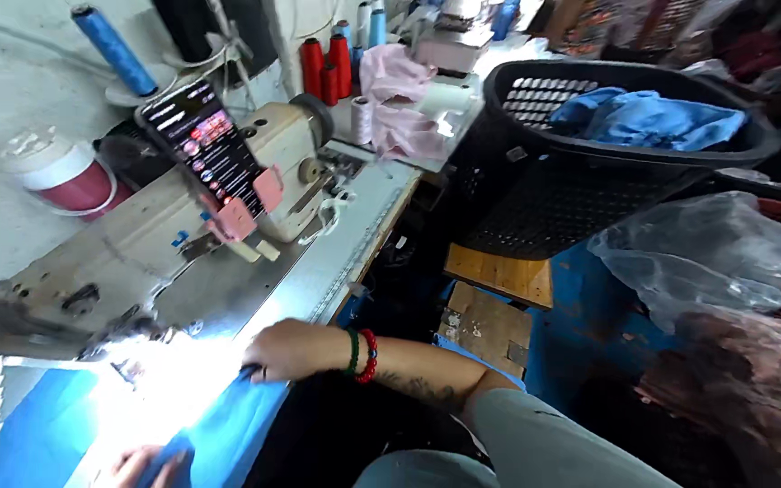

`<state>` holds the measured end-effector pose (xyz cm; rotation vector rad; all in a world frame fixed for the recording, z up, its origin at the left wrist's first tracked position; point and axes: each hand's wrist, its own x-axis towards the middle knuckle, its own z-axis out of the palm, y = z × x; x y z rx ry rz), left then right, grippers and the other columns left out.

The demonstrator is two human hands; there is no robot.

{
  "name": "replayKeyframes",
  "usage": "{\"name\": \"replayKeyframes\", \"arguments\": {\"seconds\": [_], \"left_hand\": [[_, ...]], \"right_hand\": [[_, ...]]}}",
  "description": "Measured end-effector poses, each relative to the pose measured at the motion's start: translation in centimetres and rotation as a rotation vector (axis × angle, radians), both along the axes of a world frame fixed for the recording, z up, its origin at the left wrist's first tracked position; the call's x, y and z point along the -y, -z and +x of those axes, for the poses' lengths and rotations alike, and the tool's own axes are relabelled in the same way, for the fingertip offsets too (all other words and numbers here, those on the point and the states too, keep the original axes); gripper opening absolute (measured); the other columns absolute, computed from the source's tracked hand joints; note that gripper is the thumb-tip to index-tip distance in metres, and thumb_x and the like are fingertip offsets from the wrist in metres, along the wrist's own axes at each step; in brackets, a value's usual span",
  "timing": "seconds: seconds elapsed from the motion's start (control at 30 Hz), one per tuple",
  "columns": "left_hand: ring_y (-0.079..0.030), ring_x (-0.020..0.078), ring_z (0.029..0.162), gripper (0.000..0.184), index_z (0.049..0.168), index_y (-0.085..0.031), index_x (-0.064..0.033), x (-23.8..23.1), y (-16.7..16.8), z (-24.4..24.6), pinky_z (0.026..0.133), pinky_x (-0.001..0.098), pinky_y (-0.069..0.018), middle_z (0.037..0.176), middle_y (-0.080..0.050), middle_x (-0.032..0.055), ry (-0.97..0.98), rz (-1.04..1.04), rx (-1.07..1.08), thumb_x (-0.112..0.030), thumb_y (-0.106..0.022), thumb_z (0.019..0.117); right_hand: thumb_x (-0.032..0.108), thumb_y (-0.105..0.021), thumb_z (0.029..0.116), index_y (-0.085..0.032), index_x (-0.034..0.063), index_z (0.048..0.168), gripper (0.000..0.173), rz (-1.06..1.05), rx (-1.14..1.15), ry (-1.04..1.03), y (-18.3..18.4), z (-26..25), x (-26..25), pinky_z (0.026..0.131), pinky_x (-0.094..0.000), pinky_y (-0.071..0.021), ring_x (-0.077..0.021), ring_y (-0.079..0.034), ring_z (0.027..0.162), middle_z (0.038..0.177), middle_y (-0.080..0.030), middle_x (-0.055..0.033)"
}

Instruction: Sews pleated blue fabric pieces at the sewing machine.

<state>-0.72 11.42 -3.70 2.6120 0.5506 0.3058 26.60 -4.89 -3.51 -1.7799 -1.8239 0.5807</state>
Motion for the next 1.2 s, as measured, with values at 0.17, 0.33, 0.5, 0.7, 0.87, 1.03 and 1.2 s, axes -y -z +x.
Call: {"name": "replayKeyframes", "arguments": {"seconds": [0.17,0.33,0.5,0.7,0.87,1.03,1.2], "left_hand": [[-0.064,0.0453,0.105,0.030,0.095,-0.074,0.0012,-2.3,0.4,1.9,0.091,0.0679,-0.0467,0.103,-0.069,0.0233,-0.095,0.106,0.020,-0.029,-0.070,0.0918],[-0.053,0.0446,0.118,0.028,0.108,-0.073,-0.0042,-2.4,0.3,3.0,0.090,0.0672,-0.0395,0.119,-0.063,0.0208,-0.262,0.126,0.065,-0.023,-0.078,0.0887],[-0.058,0.0292,0.116,0.017,0.107,-0.076,-0.0104,0.1,-0.3,0.8,0.096,0.0557,-0.0383,0.118,-0.067,0.0098,-0.267,0.172,0.255,-0.019,-0.069,0.0942],[-0.057,0.0186,0.118,0.019,0.099,-0.081,-0.0201,1.9,1.1,-4.0,0.101,0.0535,-0.0334,0.120,-0.071,-0.0038,-0.172,0.036,0.125,-0.024,-0.062,0.0974],[-0.055,0.0160,0.122,0.017,0.100,-0.081,-0.0234,4.2,1.5,-5.1,0.103,0.0517,-0.0306,0.123,-0.069,-0.0043,-0.200,0.020,0.148,-0.031,-0.066,0.0965],[-0.047,0.0195,0.139,0.034,0.109,-0.079,-0.0246,3.6,1.7,-5.9,0.112,0.0582,-0.0242,0.133,-0.068,-0.0039,-0.240,0.082,0.102,-0.052,-0.069,0.0910],[-0.040,0.0232,0.146,0.036,0.115,-0.078,-0.0301,4.3,1.8,-6.0,0.116,0.0632,-0.0172,0.141,-0.062,-0.0027,-0.223,0.085,0.057,-0.055,-0.068,0.0908]], "right_hand": [[0.013,-0.067,0.0954,-0.074,0.0028,0.104,0.015,-0.019,0.007,0.053,0.3,1.6,-3.3,0.080,-0.0566,-0.0548,-0.0320,-0.070,0.095,0.100,-0.071,-0.0156],[0.007,-0.074,0.0902,-0.072,0.0031,0.108,0.018,0.011,0.071,0.142,-0.4,1.5,-4.4,0.080,-0.0580,-0.0544,-0.0360,-0.068,0.095,0.104,-0.069,-0.0186],[0.010,-0.077,0.0885,-0.067,0.0092,0.115,0.028,0.186,0.175,0.187,-0.4,0.3,-2.1,0.066,-0.0535,-0.0569,-0.0330,-0.069,0.086,0.111,-0.066,-0.0151],[0.024,-0.068,0.0944,-0.077,0.0175,0.111,0.020,0.137,0.125,0.034,2.2,-1.2,2.2,0.064,-0.0491,-0.0575,-0.0243,-0.068,0.080,0.107,-0.068,-0.0072],[0.027,-0.065,0.0955,-0.078,0.0189,0.113,0.024,0.141,0.135,0.039,2.7,-0.2,2.4,0.064,-0.0520,-0.0546,-0.0261,-0.067,0.082,0.115,-0.067,-0.0079],[0.039,-0.065,0.0958,-0.078,0.0218,0.113,0.028,0.159,0.141,-0.014,2.7,-1.9,2.4,0.066,-0.0494,-0.0554,-0.0261,-0.068,0.087,0.118,-0.068,-0.0071],[0.038,-0.064,0.0970,-0.078,0.0210,0.113,0.028,0.168,0.142,0.007,3.2,-1.3,3.1,0.069,-0.0505,-0.0560,-0.0272,-0.069,0.091,0.122,-0.068,-0.0079]]}}
